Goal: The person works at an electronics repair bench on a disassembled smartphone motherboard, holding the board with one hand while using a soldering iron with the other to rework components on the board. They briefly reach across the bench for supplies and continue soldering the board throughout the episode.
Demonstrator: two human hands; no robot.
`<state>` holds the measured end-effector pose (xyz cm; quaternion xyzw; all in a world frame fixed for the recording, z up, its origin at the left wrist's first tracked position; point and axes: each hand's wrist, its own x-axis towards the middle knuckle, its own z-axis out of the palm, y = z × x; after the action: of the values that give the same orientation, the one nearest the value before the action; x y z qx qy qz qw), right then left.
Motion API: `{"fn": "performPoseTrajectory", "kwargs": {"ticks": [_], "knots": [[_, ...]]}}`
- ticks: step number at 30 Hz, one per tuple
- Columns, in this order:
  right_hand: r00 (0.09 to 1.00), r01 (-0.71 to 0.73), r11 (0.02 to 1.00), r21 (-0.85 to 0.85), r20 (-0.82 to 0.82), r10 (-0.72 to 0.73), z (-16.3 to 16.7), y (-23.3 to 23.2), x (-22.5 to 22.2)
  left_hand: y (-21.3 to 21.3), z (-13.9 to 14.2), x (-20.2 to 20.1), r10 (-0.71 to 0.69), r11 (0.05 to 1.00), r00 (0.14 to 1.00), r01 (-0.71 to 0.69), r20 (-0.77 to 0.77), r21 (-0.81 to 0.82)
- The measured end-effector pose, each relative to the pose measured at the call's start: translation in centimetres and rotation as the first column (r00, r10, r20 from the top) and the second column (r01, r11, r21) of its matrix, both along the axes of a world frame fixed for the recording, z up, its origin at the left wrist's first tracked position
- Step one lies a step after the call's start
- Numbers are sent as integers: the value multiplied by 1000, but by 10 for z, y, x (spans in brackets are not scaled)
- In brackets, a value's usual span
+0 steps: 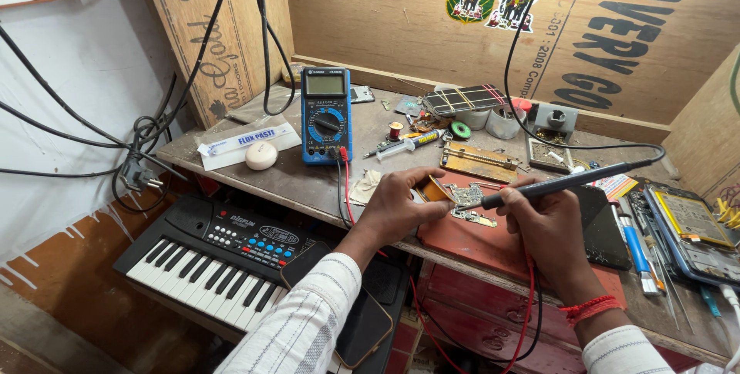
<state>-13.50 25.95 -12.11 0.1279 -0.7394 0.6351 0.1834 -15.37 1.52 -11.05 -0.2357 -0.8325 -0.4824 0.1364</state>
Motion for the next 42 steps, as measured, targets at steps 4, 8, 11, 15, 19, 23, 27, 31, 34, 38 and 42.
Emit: {"fn": "performPoseTrajectory", "kwargs": {"ticks": [4, 8, 11, 15, 19, 23, 27, 31, 34, 38, 42], "knots": [[1000, -2, 1000, -15, -20, 2, 1, 0, 0, 0, -2, -2, -21, 999, 999, 20, 36, 31], [1000, -2, 999, -46, 24, 3, 1, -2, 0, 0, -2, -3, -1, 1000, 998, 0, -64, -16], [1000, 2, 1000, -17, 15, -2, 1, -2, 0, 0, -2, -2, -4, 1000, 1000, 4, -20, -12], [1000, -10, 1000, 2, 15, 10, 2, -2, -1, -1, 0, 0, -5, 1000, 1000, 5, 15, 0], [1000, -4, 1000, 27, 20, 4, 2, -4, 0, 0, 1, 1, -20, 999, 1000, 19, 18, 39], [1000, -11, 1000, 28, 21, 10, 4, -5, 1, -2, 1, 1, -15, 1000, 1000, 15, 15, 12], [1000, -15, 999, 48, 5, 14, 4, -5, 1, -1, 1, 0, -3, 1000, 1000, 3, -4, -17], [1000, 6, 997, 75, 7, -6, 5, -6, 1, -2, 0, -1, -15, 1000, 999, 15, -31, -4], [1000, -6, 998, 59, 8, 6, 5, -6, 0, -2, -1, -1, -13, 1000, 999, 12, -33, -10], [1000, -20, 998, 54, 7, 20, 4, -5, 0, -2, -1, 0, -12, 1000, 1000, 12, -9, 5], [999, -36, 998, 42, 27, 35, 3, -4, -1, -2, 0, 0, -15, 1000, 1000, 15, -15, -3]]}}
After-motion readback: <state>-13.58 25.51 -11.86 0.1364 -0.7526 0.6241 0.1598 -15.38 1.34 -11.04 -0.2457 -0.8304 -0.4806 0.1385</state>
